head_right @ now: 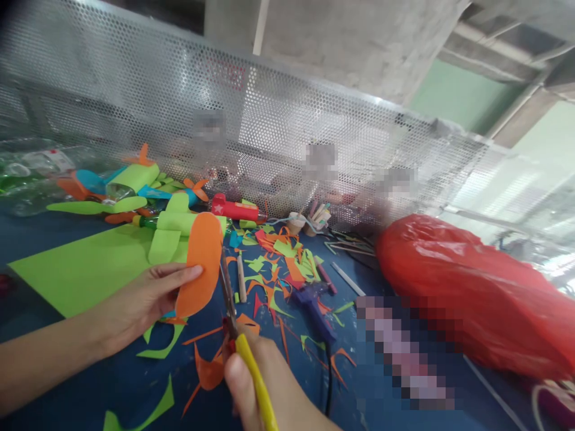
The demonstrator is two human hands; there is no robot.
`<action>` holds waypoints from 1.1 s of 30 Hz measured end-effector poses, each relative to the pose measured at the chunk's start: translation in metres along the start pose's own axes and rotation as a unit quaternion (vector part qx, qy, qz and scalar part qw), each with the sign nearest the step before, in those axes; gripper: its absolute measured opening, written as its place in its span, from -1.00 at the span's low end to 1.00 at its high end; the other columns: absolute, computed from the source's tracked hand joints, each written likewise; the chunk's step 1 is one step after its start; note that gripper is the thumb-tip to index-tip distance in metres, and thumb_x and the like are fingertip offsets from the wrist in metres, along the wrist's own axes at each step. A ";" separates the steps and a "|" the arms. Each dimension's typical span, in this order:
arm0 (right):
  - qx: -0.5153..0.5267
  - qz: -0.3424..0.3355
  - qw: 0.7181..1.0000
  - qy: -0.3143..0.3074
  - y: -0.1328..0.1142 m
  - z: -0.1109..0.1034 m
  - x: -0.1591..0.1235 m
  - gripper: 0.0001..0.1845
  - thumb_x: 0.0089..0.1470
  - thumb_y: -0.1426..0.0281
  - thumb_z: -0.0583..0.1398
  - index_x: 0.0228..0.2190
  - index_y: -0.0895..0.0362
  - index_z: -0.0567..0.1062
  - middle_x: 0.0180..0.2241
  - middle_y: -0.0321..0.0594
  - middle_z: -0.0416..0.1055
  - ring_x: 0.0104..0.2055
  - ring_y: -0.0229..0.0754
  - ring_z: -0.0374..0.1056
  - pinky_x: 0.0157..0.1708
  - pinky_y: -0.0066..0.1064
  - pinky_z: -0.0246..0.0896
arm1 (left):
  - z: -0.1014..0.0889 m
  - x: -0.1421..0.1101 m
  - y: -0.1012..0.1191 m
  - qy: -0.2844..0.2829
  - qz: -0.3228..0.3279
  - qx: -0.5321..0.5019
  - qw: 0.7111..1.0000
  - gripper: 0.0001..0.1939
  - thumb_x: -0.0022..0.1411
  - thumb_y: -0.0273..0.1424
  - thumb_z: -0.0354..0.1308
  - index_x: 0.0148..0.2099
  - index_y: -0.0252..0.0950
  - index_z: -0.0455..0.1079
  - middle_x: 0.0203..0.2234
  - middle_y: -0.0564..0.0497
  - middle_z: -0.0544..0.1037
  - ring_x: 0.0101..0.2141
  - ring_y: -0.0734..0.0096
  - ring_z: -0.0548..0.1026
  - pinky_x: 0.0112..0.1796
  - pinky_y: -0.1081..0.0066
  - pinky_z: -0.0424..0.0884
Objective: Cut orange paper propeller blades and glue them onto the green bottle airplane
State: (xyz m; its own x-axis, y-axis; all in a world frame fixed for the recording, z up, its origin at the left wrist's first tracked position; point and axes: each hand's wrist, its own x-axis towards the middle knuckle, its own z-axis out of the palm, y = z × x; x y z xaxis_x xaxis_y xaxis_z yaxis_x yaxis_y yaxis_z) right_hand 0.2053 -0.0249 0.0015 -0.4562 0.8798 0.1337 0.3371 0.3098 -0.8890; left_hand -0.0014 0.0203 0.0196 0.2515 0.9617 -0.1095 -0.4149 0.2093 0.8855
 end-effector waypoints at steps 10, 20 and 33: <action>-0.066 -0.093 0.991 -0.070 -0.016 -0.009 0.009 -0.36 0.15 -0.16 -0.19 -0.44 0.09 0.31 -0.72 -0.38 0.17 -0.65 -0.27 0.12 -0.59 -0.42 0.06 | 0.008 -0.007 -0.002 0.058 0.065 0.010 0.996 -0.84 0.05 -0.28 0.34 -0.43 -0.27 0.57 -0.54 0.03 0.58 -0.42 0.39 0.48 -0.22 0.37 0.42; -0.106 -0.111 0.986 -0.063 -0.017 -0.008 0.010 -0.35 0.13 -0.18 -0.21 -0.41 0.10 0.29 -0.64 -0.33 0.23 -0.64 -0.30 0.09 -0.65 -0.45 0.03 | 0.015 -0.013 -0.002 0.039 0.050 -0.010 0.998 -0.85 0.05 -0.27 0.33 -0.42 -0.25 0.54 -0.54 0.05 0.55 -0.47 0.43 0.45 -0.23 0.36 0.43; -0.102 -0.108 0.987 -0.059 -0.011 -0.008 0.010 -0.32 0.08 -0.23 -0.20 -0.39 0.10 0.27 -0.54 -0.27 0.28 -0.61 -0.28 0.14 -0.65 -0.44 0.05 | 0.014 -0.013 -0.002 0.048 0.085 0.078 0.992 -0.75 0.07 -0.23 0.29 -0.25 -0.28 0.50 -0.38 -0.04 0.57 -0.39 0.31 0.46 -0.24 0.27 0.42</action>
State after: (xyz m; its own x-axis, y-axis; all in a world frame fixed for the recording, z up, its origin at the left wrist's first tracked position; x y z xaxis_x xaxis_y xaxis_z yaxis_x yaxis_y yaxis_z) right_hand 0.2040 -0.0167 0.0163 -0.6246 0.7410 0.2466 0.3758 0.5620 -0.7369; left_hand 0.0081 0.0049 0.0256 0.1017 0.9947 0.0125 -0.3019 0.0189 0.9531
